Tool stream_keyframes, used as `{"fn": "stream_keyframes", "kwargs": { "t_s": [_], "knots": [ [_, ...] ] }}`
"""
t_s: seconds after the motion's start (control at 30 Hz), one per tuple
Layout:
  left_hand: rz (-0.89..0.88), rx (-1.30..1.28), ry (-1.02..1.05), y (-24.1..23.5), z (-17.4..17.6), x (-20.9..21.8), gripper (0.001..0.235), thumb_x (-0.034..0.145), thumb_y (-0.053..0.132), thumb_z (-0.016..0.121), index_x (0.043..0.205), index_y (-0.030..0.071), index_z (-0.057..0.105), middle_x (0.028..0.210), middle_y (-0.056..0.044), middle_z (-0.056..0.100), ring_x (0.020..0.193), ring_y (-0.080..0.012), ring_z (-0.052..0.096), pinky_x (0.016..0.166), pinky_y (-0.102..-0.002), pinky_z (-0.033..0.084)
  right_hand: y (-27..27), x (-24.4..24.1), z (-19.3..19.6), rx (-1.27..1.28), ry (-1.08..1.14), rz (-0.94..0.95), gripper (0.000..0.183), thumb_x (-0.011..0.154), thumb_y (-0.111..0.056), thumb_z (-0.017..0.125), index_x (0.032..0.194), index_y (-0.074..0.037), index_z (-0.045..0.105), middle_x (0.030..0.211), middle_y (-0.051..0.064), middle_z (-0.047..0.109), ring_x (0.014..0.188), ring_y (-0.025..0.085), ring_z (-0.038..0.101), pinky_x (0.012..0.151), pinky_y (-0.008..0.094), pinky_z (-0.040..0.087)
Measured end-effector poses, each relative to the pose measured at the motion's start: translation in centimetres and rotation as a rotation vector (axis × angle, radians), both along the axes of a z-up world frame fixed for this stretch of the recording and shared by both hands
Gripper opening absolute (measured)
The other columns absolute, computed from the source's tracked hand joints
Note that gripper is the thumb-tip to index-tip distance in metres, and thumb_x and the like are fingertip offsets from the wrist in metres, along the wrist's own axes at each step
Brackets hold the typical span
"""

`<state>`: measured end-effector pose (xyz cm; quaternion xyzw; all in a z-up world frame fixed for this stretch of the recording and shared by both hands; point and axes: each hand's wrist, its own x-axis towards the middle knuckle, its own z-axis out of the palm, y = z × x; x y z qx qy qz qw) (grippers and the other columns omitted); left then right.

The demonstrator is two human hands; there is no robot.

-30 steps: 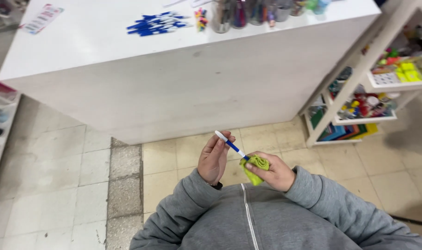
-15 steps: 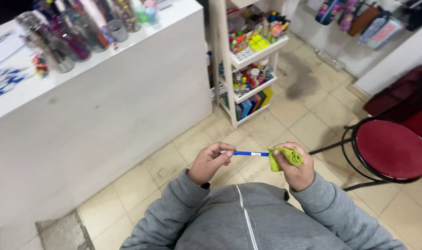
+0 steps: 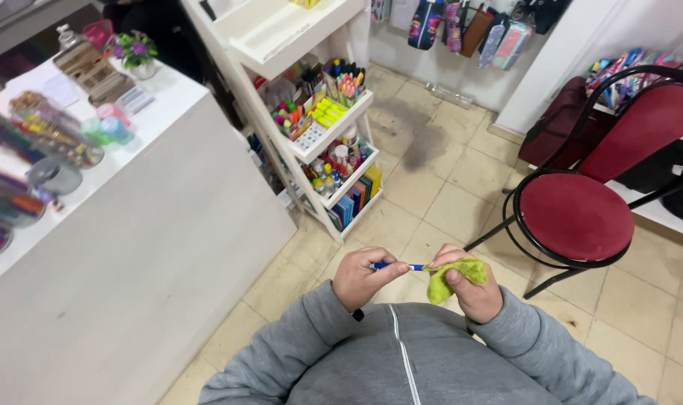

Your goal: Wiping pens with a cloth and organizing them on a display shelf.

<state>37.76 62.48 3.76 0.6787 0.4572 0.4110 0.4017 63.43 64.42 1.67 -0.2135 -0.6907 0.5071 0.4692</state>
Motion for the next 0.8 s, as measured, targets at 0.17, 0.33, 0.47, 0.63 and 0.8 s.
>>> {"fn": "stream_keyframes", "kwargs": {
  "t_s": [0.17,0.33,0.47,0.63,0.8],
  "knots": [
    [-0.124,-0.065,-0.128,9.4,-0.8,-2.7,0.024,0.096,0.027,0.073,0.096,0.003,0.076,0.081,-0.005,0.07,0.075,-0.0112,0.063,0.067,-0.028,0.051,8.8,-2.9,-0.5,-0.193,0.265,0.131,0.042,0.107,-0.042,0.057,0.114,-0.002,0.067,0.103,0.012,0.058,0.089,0.024,0.061,0.076,0.039,0.053],
    [-0.136,0.052,-0.102,19.2,0.6,-6.6,0.021,0.097,0.024,0.072,0.097,0.003,0.075,0.084,-0.006,0.068,0.078,-0.0144,0.063,0.07,-0.029,0.05,18.5,-7.0,-0.5,-0.465,0.516,0.306,0.036,0.106,-0.037,0.058,0.114,-0.003,0.067,0.106,0.012,0.052,0.089,0.024,0.055,0.074,0.039,0.048],
    [-0.04,0.166,0.009,25.1,2.5,-8.6,0.021,0.094,0.025,0.076,0.094,0.005,0.073,0.08,-0.008,0.064,0.073,-0.0197,0.062,0.066,-0.032,0.049,25.3,-9.1,-1.1,-0.729,0.639,0.305,0.028,0.108,-0.033,0.055,0.11,-0.006,0.062,0.11,0.007,0.05,0.086,0.02,0.048,0.071,0.035,0.042],
    [0.119,0.191,0.141,30.8,3.6,-10.4,0.025,0.087,0.029,0.081,0.088,0.006,0.073,0.074,-0.009,0.062,0.066,-0.0219,0.062,0.06,-0.033,0.048,32.9,-12.1,-0.9,-0.907,0.59,0.193,0.031,0.104,-0.039,0.051,0.108,-0.009,0.058,0.103,0.004,0.053,0.084,0.02,0.05,0.068,0.036,0.043],
    [0.231,0.183,0.065,37.8,2.3,-11.7,0.023,0.089,0.026,0.079,0.089,0.004,0.073,0.075,-0.009,0.066,0.065,-0.0234,0.064,0.059,-0.035,0.051,43.2,-13.2,-2.2,-1.122,0.821,0.644,0.029,0.111,-0.028,0.054,0.125,-0.002,0.058,0.091,0.006,0.055,0.08,0.02,0.052,0.066,0.034,0.044]
  ]
}}
